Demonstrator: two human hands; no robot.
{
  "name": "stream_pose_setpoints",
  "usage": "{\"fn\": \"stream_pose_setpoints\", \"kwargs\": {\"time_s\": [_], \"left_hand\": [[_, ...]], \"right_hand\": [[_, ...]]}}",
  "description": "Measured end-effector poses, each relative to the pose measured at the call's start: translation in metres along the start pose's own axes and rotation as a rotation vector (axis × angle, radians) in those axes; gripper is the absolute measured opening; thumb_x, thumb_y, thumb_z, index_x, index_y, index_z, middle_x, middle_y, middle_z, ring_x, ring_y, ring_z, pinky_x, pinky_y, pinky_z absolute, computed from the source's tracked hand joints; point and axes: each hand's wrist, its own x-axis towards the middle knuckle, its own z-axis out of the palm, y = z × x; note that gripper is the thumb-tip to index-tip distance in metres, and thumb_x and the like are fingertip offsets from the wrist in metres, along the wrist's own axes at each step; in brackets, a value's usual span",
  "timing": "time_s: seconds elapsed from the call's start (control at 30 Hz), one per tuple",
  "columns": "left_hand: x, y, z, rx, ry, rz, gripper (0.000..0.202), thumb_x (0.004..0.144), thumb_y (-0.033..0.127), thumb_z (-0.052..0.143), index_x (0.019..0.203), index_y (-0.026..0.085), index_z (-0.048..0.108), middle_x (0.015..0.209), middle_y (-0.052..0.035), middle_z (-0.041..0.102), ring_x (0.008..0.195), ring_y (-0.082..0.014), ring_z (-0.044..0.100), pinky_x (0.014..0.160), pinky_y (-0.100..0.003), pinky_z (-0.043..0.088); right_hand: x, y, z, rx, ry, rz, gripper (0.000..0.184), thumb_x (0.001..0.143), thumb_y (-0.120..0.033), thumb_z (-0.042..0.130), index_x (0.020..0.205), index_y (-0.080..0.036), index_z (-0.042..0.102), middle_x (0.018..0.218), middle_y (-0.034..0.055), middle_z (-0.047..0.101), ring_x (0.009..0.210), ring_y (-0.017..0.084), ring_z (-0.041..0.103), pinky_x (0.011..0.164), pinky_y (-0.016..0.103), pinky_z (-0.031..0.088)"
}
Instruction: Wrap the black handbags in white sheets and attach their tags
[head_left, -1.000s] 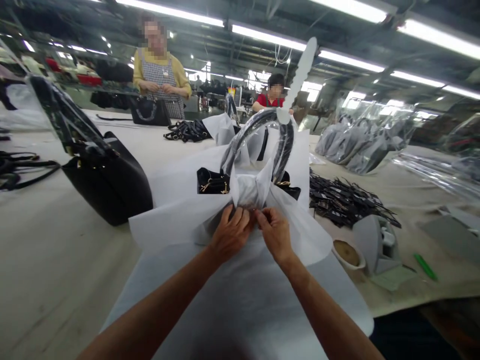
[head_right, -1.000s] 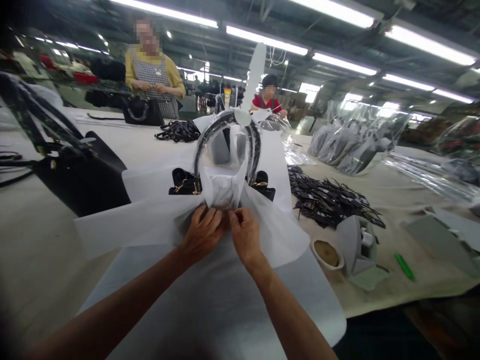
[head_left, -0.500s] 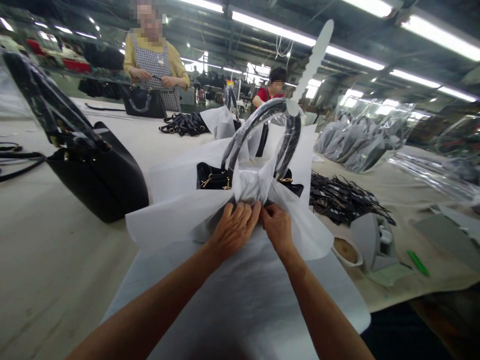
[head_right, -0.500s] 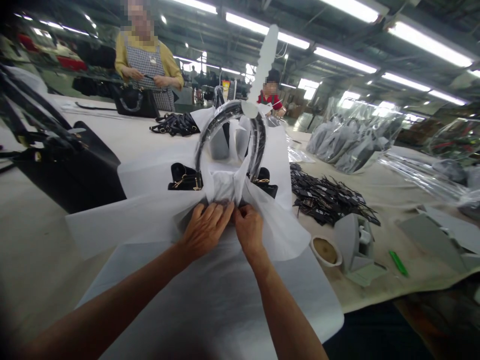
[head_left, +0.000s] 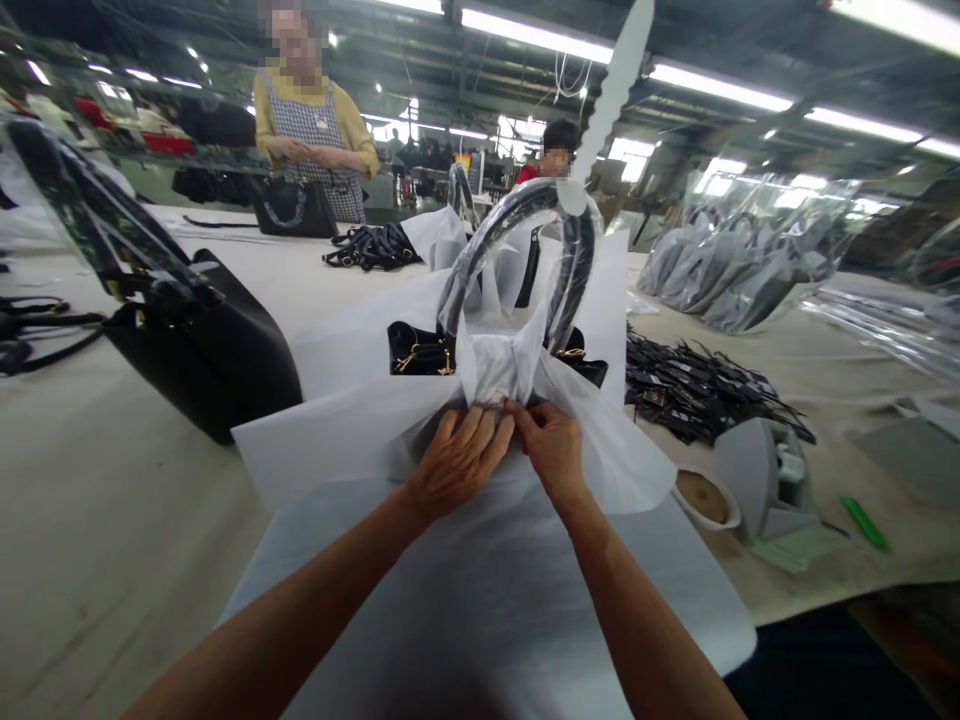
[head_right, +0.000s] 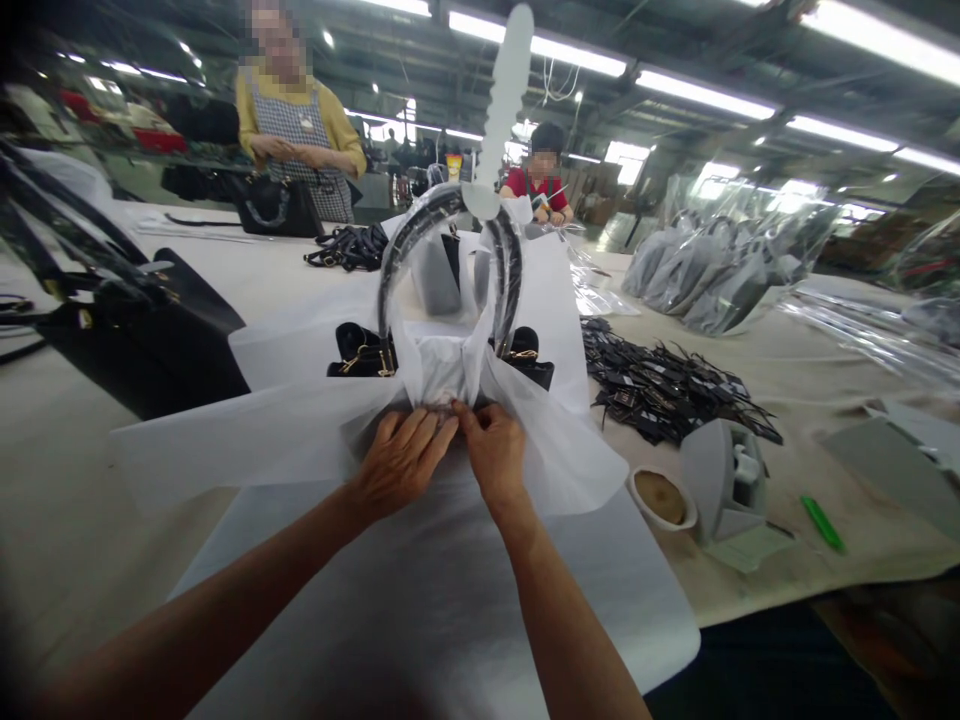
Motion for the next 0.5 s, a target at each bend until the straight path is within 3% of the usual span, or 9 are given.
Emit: {"fn": "stream_pose_setpoints", "kwargs": {"time_s": [0.23, 0.5], "left_hand": [[0.014, 0.004, -0.003, 0.019, -0.073, -0.074, 0.042, 0.093, 0.011, 0.029, 0.131, 0.002, 0.044, 0.107, -0.016, 0.063, 0.101, -0.0235, 0.057, 0.08, -0.038, 0.041], [0.033, 0.012, -0.005, 0.031, -0.182, -0.242, 0.042, 0.091, 0.011, 0.031, 0.128, -0.004, 0.044, 0.082, -0.0107, 0.058, 0.078, -0.0225, 0.054, 0.065, -0.038, 0.038]], "right_hand": [[0.002, 0.0, 0.003, -0.053, 0.031, -0.01, 0.048, 0.074, -0.064, 0.053, 0.05, -0.023, 0.049, 0.044, 0.0013, 0.055, 0.049, 0.017, 0.054, 0.053, 0.029, 0.037], [-0.008, 0.003, -0.002, 0.17, -0.081, 0.105, 0.033, 0.071, -0.053, 0.059, 0.066, -0.021, 0.057, 0.051, -0.0007, 0.058, 0.045, 0.016, 0.053, 0.049, 0.028, 0.041]]}}
